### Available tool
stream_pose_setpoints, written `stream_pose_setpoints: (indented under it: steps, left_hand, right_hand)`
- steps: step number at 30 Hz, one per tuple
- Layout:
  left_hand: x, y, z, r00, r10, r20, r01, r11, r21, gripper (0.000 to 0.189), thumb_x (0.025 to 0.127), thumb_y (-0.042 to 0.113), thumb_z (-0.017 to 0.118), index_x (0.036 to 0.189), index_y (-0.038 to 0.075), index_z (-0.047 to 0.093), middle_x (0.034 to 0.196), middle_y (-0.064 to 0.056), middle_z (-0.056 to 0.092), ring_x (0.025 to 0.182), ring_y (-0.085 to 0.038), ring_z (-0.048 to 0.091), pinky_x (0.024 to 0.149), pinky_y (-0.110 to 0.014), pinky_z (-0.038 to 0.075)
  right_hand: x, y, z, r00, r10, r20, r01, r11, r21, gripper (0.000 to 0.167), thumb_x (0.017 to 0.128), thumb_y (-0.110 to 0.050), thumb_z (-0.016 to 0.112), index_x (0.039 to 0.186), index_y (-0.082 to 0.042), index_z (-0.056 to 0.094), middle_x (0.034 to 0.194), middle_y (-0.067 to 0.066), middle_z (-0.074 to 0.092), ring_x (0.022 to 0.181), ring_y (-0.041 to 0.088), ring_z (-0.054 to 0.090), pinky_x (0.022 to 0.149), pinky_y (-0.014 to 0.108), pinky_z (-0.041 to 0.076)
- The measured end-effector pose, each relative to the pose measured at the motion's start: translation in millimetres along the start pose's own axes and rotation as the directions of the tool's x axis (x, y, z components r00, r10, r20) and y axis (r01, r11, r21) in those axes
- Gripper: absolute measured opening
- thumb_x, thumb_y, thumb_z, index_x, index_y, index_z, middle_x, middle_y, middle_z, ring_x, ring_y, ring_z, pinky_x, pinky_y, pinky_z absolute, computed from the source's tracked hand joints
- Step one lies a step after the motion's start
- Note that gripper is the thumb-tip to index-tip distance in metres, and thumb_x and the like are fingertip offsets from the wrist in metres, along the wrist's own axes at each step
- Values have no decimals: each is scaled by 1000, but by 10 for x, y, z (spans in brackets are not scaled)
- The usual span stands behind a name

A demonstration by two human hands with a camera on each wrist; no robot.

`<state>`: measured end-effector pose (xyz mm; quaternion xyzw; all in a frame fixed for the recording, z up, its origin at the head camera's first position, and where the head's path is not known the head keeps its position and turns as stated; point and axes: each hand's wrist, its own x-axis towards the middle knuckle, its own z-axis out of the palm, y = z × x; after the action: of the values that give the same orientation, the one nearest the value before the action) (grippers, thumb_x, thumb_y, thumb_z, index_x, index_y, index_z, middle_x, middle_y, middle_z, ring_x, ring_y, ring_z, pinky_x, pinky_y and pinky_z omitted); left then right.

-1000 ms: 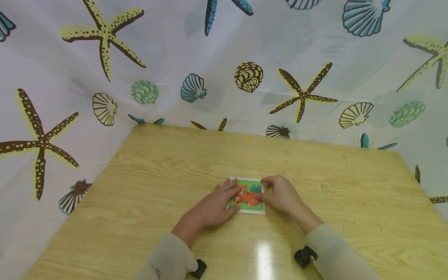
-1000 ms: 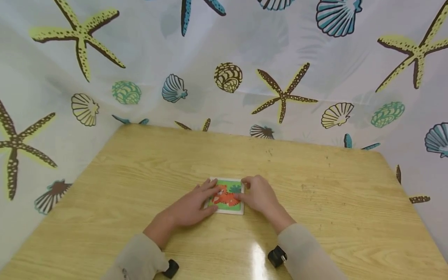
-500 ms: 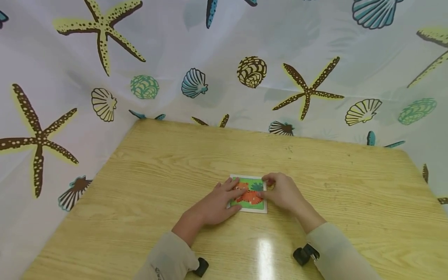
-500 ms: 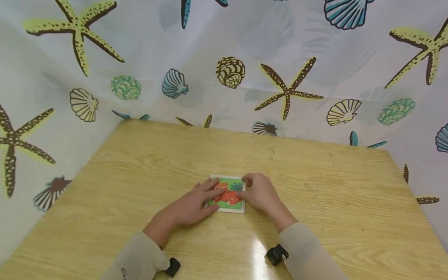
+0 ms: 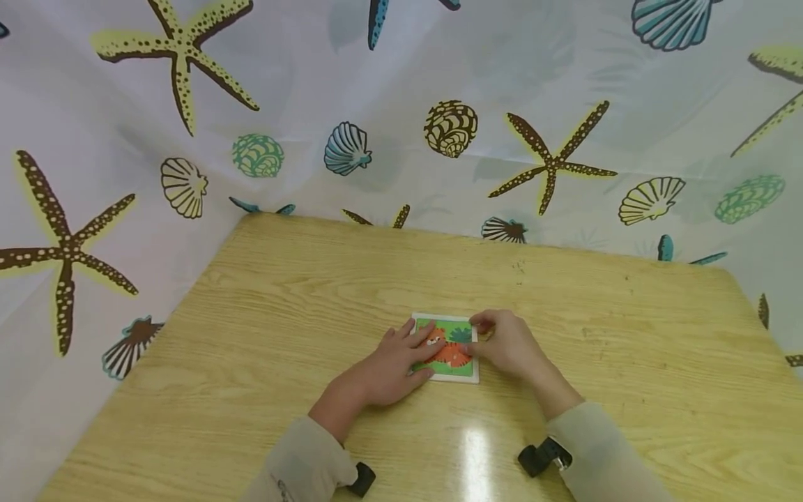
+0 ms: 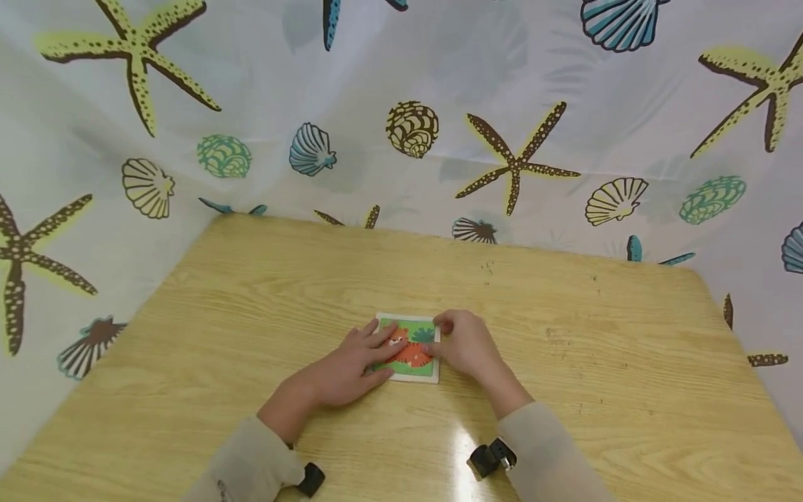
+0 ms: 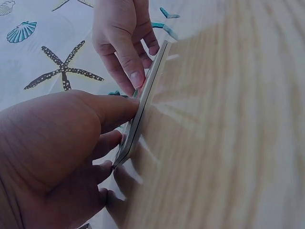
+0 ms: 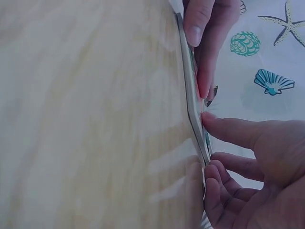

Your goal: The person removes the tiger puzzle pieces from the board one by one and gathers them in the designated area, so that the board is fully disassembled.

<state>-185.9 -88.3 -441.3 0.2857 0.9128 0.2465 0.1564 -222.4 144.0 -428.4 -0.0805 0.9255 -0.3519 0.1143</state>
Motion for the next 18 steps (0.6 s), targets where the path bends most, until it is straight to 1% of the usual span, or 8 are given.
stream_pose_setpoints:
  steps: [3,8,13,18]
  left_hand:
    - [-7,-10,5,1000,-7,5,7,1000,7,53,106,30,48,156,18,36,168,-9,18,154,-42,5,120,-66,11]
    - [-8,-13,12,1000,6,-8,-6,1000,-2,53,106,29,49,156,17,37,167,-11,20,154,-43,6,120,-67,11]
    - [-4,-16,7,1000,13,-24,-12,1000,10,52,106,29,49,155,17,38,166,-12,22,154,-43,9,119,-67,13]
    - [-9,-13,9,1000,4,-25,-3,1000,18,53,105,29,50,156,18,38,166,-12,22,154,-43,10,119,-67,14]
  right_hand:
    - [4,7,15,1000,6,1,-6,1000,20,41,87,-23,79,122,-5,69,110,9,68,94,20,60,82,36,50]
    - [16,23,23,1000,8,-17,-7,1000,24,34,91,-26,75,119,-7,71,106,6,70,95,21,61,83,38,51]
    - [33,11,28,999,7,-38,-6,1000,26,32,90,-24,76,116,-6,73,103,6,71,96,21,63,85,40,52]
    - [38,-16,33,999,30,-41,-28,999,40,30,89,-21,77,114,-5,72,103,8,72,99,23,65,88,42,53]
